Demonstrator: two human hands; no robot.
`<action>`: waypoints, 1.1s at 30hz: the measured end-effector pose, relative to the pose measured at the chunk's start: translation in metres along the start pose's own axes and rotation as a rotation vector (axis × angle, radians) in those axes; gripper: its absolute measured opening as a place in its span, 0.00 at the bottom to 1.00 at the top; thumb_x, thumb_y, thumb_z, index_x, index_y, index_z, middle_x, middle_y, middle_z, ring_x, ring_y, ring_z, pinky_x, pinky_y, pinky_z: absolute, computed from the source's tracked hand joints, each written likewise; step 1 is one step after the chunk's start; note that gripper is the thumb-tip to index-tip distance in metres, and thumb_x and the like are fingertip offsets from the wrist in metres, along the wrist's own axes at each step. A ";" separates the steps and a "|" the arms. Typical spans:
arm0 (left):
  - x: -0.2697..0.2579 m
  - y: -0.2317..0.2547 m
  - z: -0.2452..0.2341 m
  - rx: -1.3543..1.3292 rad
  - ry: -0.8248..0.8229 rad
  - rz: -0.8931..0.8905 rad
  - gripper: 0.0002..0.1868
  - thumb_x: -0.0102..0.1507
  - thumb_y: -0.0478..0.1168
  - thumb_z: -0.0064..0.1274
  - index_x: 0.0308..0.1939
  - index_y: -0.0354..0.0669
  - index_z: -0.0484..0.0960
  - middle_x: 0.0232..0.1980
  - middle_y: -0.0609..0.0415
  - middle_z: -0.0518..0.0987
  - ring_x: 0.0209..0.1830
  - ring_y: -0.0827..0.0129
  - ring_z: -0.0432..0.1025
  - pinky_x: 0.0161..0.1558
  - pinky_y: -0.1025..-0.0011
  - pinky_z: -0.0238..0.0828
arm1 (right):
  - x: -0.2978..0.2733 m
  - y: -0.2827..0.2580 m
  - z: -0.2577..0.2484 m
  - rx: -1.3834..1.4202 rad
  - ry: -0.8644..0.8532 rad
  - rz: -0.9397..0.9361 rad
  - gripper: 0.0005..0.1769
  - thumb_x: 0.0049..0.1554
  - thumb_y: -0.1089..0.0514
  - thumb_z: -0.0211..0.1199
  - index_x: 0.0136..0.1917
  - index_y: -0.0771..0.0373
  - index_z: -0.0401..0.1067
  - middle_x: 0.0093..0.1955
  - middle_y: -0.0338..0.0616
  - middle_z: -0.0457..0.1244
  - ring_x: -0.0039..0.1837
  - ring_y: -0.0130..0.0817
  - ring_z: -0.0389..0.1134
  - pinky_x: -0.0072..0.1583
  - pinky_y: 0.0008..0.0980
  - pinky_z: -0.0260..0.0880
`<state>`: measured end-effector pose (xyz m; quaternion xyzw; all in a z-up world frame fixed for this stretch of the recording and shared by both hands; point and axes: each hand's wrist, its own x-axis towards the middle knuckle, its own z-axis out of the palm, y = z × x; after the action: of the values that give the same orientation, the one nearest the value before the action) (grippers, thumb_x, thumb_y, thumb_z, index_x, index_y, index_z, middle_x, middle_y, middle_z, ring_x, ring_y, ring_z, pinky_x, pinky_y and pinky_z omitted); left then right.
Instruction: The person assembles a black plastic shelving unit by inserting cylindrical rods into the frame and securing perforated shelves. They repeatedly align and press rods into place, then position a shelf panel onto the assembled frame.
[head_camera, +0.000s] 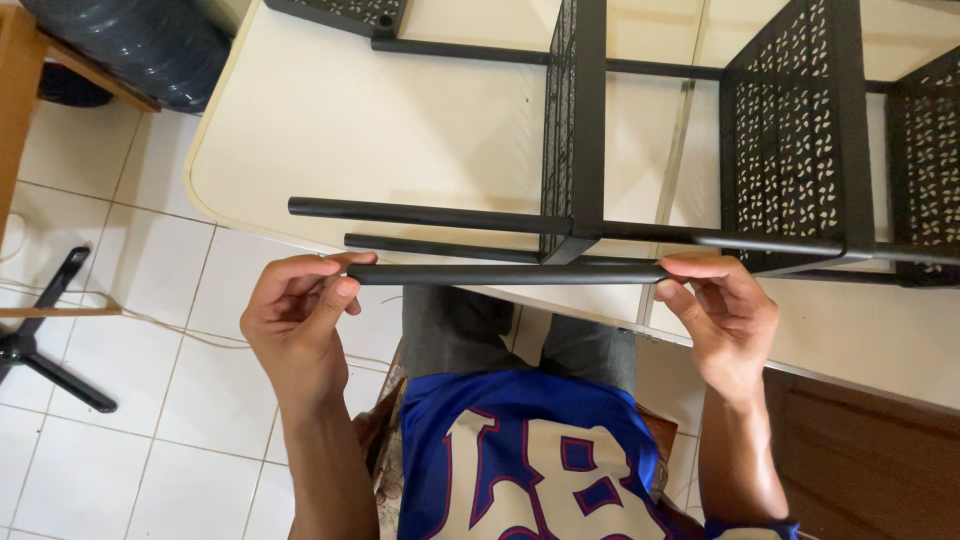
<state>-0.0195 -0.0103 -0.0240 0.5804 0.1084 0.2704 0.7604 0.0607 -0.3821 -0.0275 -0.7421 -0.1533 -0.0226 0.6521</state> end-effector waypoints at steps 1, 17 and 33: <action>-0.001 -0.001 -0.001 -0.005 0.000 -0.003 0.08 0.66 0.27 0.61 0.45 0.38 0.79 0.44 0.43 0.85 0.43 0.68 0.79 0.37 0.75 0.67 | 0.000 0.000 0.001 0.009 -0.003 -0.006 0.14 0.62 0.75 0.62 0.61 0.70 0.72 0.59 0.47 0.68 0.59 0.28 0.71 0.62 0.28 0.75; -0.036 -0.035 -0.008 0.108 -0.086 -0.122 0.13 0.60 0.23 0.61 0.47 0.36 0.80 0.49 0.43 0.85 0.35 0.77 0.70 0.42 0.78 0.69 | 0.054 -0.052 -0.001 -0.104 -0.094 -0.120 0.15 0.65 0.76 0.62 0.63 0.71 0.74 0.57 0.50 0.68 0.57 0.28 0.70 0.59 0.25 0.72; -0.083 -0.088 0.038 0.167 -0.422 -0.209 0.15 0.61 0.30 0.64 0.50 0.40 0.79 0.50 0.56 0.82 0.32 0.78 0.65 0.41 0.77 0.68 | 0.130 -0.090 0.054 -0.084 -0.284 -0.226 0.12 0.62 0.75 0.64 0.58 0.69 0.73 0.57 0.45 0.68 0.60 0.28 0.71 0.64 0.29 0.75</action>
<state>-0.0458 -0.1018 -0.1079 0.6705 0.0283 0.0532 0.7395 0.1525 -0.2949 0.0809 -0.7422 -0.3253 0.0028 0.5859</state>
